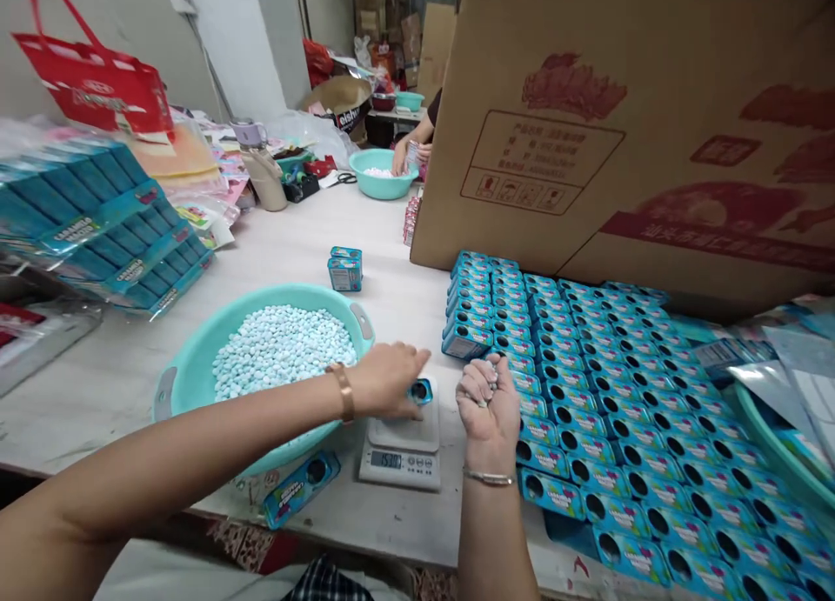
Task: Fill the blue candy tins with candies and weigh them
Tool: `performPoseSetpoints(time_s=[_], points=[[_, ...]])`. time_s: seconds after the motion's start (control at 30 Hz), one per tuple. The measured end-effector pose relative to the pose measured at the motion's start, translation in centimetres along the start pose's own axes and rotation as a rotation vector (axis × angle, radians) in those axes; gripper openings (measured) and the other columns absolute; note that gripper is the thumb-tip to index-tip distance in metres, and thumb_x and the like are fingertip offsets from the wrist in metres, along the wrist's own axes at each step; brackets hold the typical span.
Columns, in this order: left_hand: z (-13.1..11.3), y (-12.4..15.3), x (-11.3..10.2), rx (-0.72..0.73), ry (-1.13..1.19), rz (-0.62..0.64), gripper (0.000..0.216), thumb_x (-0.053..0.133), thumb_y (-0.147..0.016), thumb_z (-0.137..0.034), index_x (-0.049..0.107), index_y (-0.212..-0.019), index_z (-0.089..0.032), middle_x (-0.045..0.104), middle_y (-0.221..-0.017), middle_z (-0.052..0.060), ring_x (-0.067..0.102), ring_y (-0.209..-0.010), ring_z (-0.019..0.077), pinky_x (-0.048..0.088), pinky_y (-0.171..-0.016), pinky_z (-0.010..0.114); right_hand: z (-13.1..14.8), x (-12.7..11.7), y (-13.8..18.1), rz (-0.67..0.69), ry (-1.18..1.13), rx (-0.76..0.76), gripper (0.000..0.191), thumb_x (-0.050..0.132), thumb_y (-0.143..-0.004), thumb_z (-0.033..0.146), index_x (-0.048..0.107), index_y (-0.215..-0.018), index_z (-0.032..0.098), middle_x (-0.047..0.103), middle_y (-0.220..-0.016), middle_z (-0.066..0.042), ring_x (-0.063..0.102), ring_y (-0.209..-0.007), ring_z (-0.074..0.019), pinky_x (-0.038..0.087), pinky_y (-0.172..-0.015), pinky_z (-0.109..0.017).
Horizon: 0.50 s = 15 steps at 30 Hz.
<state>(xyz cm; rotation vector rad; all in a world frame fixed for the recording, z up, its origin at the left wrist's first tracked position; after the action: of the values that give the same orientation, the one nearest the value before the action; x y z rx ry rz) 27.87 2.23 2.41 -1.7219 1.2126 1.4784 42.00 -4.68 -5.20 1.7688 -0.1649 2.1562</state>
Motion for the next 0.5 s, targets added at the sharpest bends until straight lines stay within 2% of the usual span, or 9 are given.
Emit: performPoseSetpoints(time_s=[0.07, 0.13, 0.23, 0.37, 0.43, 0.5], points=[[-0.2, -1.3, 0.9, -0.016, -0.036, 0.102, 0.042, 0.066, -0.072, -0.036, 0.065, -0.109, -0.017, 0.072, -0.091, 0.014, 0.068, -0.084, 0.0314, 0.05, -0.067, 0.037, -0.3, 0.1, 0.1, -0.001, -0.009, 0.015, 0.013, 0.063, -0.088, 0.022, 0.051, -0.083, 0.02, 0.041, -0.056, 0.011, 0.037, -0.039, -0.0034, 0.03, -0.036, -0.014], [1.1, -2.5, 0.3, -0.087, 0.0, 0.084, 0.032, 0.065, -0.07, -0.033, 0.07, -0.099, -0.021, 0.073, -0.086, 0.011, 0.069, -0.081, 0.0298, 0.05, -0.065, 0.035, -0.1, 0.1, 0.5, -0.012, -0.018, 0.019, 0.012, 0.061, -0.09, 0.021, 0.051, -0.083, 0.02, 0.042, -0.057, 0.01, 0.038, -0.04, -0.0038, 0.031, -0.036, -0.015], [5.8, -3.9, -2.7, -0.243, 0.055, -0.062, 0.036, 0.064, -0.07, -0.039, 0.071, -0.102, -0.023, 0.074, -0.095, 0.009, 0.069, -0.087, 0.0279, 0.05, -0.069, 0.032, 0.7, -0.5, 1.0, -0.04, -0.035, 0.011, 0.012, 0.059, -0.092, 0.022, 0.05, -0.084, 0.02, 0.044, -0.058, 0.01, 0.04, -0.042, -0.0046, 0.034, -0.036, -0.015], [13.1, -4.8, -6.9, -0.375, 0.025, -0.186, 0.052, 0.058, -0.075, -0.037, 0.061, -0.123, -0.016, 0.07, -0.114, 0.012, 0.065, -0.102, 0.0266, 0.05, -0.082, 0.03, 1.0, -1.5, 0.7, -0.085, -0.053, 0.002, 0.013, 0.059, -0.092, 0.024, 0.05, -0.084, 0.02, 0.044, -0.057, 0.009, 0.04, -0.04, -0.0044, 0.033, -0.035, -0.015], [15.9, -5.2, -8.0, -0.406, 0.008, -0.209, 0.058, 0.059, -0.073, -0.033, 0.057, -0.129, -0.016, 0.068, -0.118, 0.012, 0.064, -0.105, 0.0261, 0.049, -0.085, 0.03, 0.7, -1.8, 0.3, -0.094, -0.05, 0.013, 0.014, 0.06, -0.091, 0.024, 0.05, -0.084, 0.02, 0.044, -0.056, 0.01, 0.04, -0.04, -0.0043, 0.032, -0.035, -0.015], [18.0, -5.4, -8.5, -0.442, -0.006, -0.211, 0.056, 0.061, -0.07, -0.031, 0.06, -0.125, -0.018, 0.068, -0.118, 0.01, 0.064, -0.104, 0.0265, 0.048, -0.086, 0.03, 0.2, -1.9, -0.1, -0.086, -0.038, 0.029, 0.014, 0.061, -0.091, 0.024, 0.049, -0.084, 0.02, 0.044, -0.056, 0.01, 0.04, -0.04, -0.0047, 0.032, -0.036, -0.015]])
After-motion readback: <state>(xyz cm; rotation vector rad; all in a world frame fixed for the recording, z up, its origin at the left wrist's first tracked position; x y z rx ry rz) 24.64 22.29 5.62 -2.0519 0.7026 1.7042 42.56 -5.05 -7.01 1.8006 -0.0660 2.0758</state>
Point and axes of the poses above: each hand's wrist, its own y-axis away from the middle knuckle, its own x-axis out of the palm, z = x × y, the point moved 5 cm from there along -y, towards the middle knuckle
